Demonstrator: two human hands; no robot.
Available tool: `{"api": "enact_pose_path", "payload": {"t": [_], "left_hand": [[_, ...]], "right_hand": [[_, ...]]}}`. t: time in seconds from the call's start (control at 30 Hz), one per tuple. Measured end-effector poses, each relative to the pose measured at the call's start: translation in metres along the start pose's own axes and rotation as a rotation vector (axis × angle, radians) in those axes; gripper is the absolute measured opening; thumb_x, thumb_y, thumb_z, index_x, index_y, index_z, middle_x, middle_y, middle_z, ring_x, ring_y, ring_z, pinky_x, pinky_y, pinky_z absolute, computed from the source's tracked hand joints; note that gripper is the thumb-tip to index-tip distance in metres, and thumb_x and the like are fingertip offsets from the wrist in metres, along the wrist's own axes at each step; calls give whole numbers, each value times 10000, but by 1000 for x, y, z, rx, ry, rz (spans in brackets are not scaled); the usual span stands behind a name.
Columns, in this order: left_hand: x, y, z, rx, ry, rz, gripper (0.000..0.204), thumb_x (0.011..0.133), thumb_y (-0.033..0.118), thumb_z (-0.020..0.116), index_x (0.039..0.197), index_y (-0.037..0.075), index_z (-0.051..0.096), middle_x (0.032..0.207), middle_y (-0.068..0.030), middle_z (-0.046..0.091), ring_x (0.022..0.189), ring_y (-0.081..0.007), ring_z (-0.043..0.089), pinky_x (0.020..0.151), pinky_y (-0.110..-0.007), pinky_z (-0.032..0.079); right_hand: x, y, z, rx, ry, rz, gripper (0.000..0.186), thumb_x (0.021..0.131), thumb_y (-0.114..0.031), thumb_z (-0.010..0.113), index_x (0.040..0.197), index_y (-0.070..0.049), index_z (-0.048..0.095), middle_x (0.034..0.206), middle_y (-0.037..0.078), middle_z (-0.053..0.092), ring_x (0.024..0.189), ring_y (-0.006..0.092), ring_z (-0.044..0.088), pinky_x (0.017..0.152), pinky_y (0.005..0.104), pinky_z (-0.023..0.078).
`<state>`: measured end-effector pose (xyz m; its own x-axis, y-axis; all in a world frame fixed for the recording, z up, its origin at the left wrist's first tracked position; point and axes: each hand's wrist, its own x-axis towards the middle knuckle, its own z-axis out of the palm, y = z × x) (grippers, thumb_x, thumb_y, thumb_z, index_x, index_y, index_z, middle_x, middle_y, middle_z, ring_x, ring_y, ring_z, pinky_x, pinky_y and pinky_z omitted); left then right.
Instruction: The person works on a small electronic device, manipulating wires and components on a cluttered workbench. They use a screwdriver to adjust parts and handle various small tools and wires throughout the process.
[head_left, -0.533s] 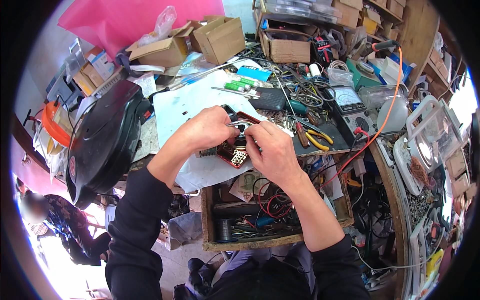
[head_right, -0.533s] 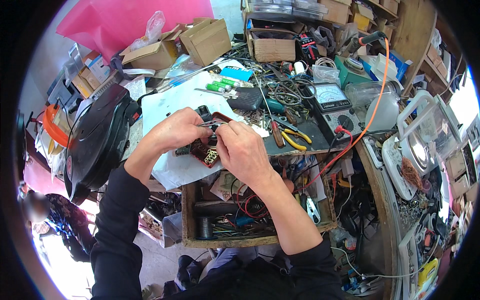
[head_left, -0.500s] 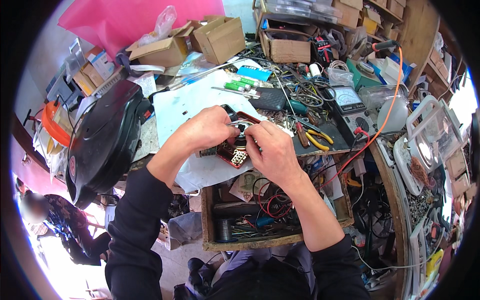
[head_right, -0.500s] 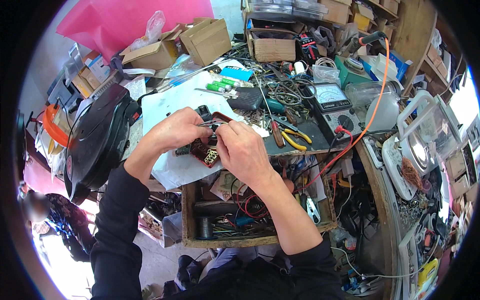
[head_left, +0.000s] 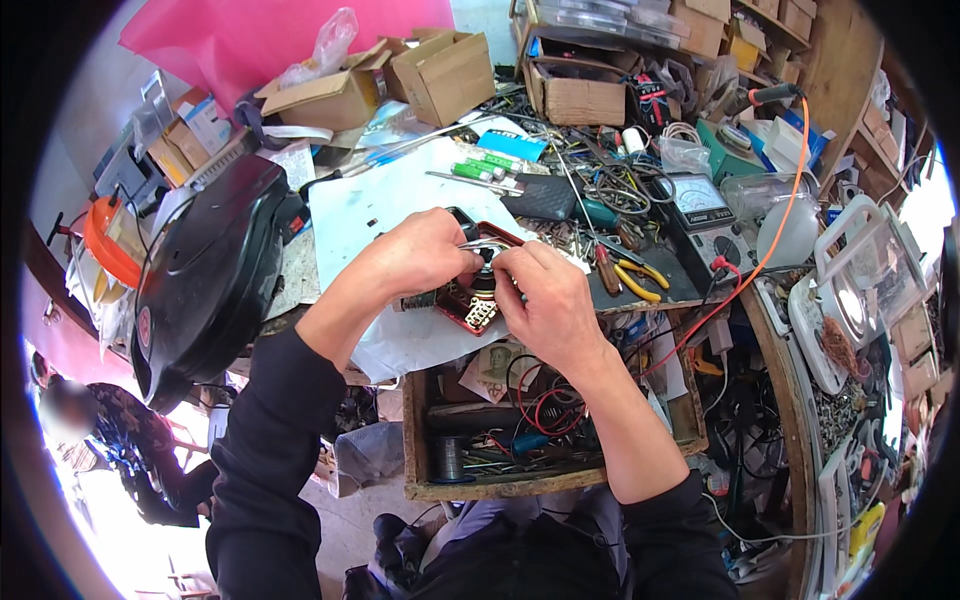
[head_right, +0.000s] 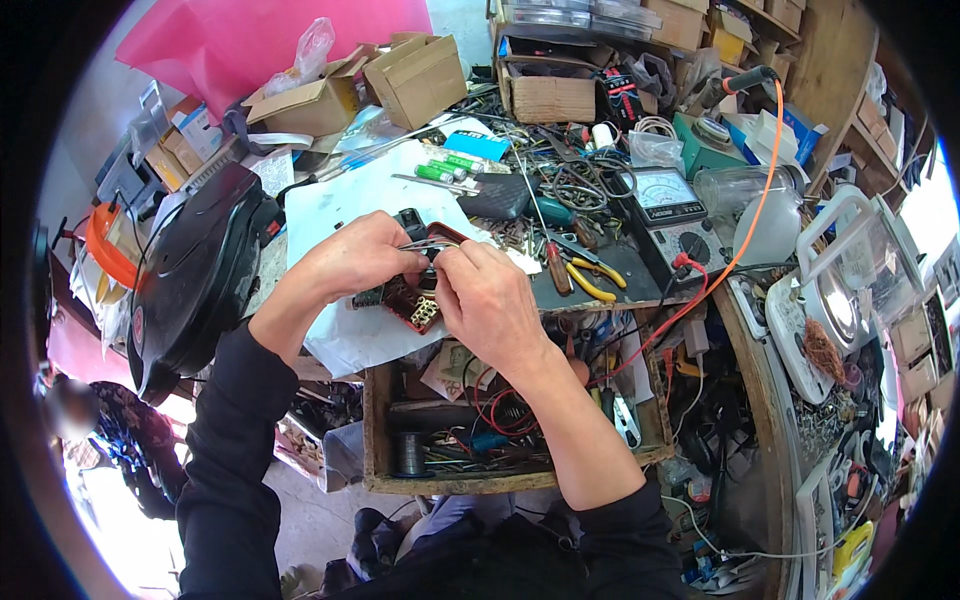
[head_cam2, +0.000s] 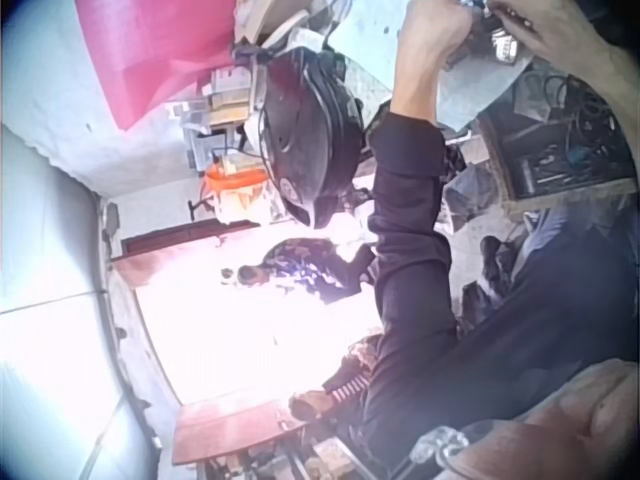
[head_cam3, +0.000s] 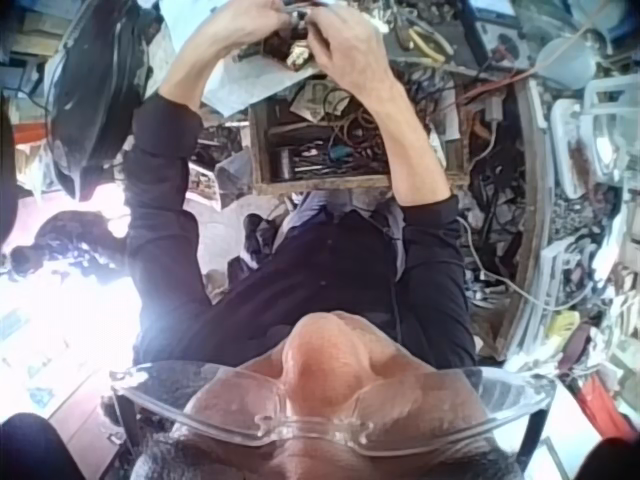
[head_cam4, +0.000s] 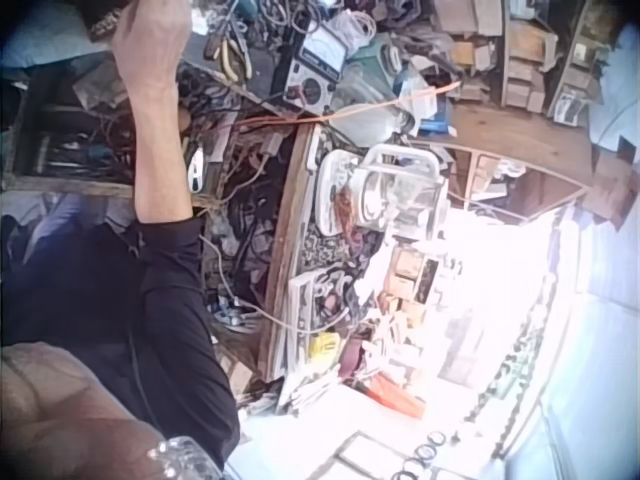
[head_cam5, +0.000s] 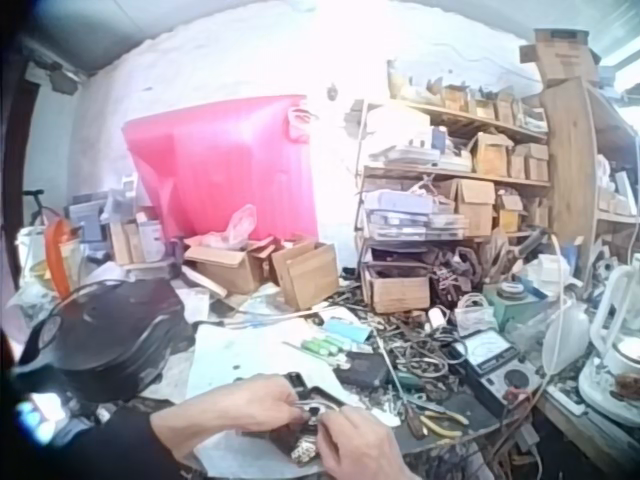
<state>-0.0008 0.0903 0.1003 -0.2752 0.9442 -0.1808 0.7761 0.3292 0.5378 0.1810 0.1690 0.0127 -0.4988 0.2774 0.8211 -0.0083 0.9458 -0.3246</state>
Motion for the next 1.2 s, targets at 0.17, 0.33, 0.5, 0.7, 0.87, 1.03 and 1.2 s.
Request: {"api": "enact_pose_path", "payload": {"t": [0.17,0.33,0.5,0.7,0.87,1.03,1.2], "left_hand": [[0,1,0,-6,3,-4,254,922,247,771,820,24,838,711,-122,727,672,-186,641,653,-381,496],[-1,1,-1,7,2,5,253,922,251,768,825,29,842,710,-126,725,671,-188,644,652,-386,499],[0,1,-1,30,4,11,245,904,253,769,820,37,847,709,-132,725,672,-198,650,651,-388,502],[-2,3,-1,18,11,13,236,894,243,774,819,30,845,718,-140,733,680,-204,659,656,-387,507],[-2,3,-1,22,7,6,232,896,229,778,824,18,840,719,-139,732,683,-205,660,660,-385,509],[-2,4,0,2,15,8,235,903,232,779,822,21,842,705,-134,725,670,-201,650,647,-388,500],[-2,3,0,4,5,13,238,905,242,784,827,26,848,695,-130,722,660,-197,640,638,-386,493]], "right_hand": [[0,1,1,3,6,6,125,879,-6,743,968,-11,655,851,156,627,789,366,652,710,472,530],[0,0,1,15,7,14,122,878,-3,740,962,-11,652,838,157,623,778,367,649,703,474,526],[-1,2,2,48,13,15,113,881,2,733,957,-9,650,841,160,627,775,370,647,704,472,526],[-1,2,1,40,17,36,107,891,-7,732,959,-6,650,847,162,632,780,373,648,707,472,528],[-1,1,0,77,-1,59,94,912,-15,726,963,0,648,853,176,652,791,385,660,716,479,531],[0,-1,0,85,12,91,73,949,-31,705,963,4,642,844,199,673,788,408,676,717,496,529],[0,-2,-2,81,-27,116,62,962,-38,681,946,-4,631,829,204,677,785,419,680,711,512,523]]}}
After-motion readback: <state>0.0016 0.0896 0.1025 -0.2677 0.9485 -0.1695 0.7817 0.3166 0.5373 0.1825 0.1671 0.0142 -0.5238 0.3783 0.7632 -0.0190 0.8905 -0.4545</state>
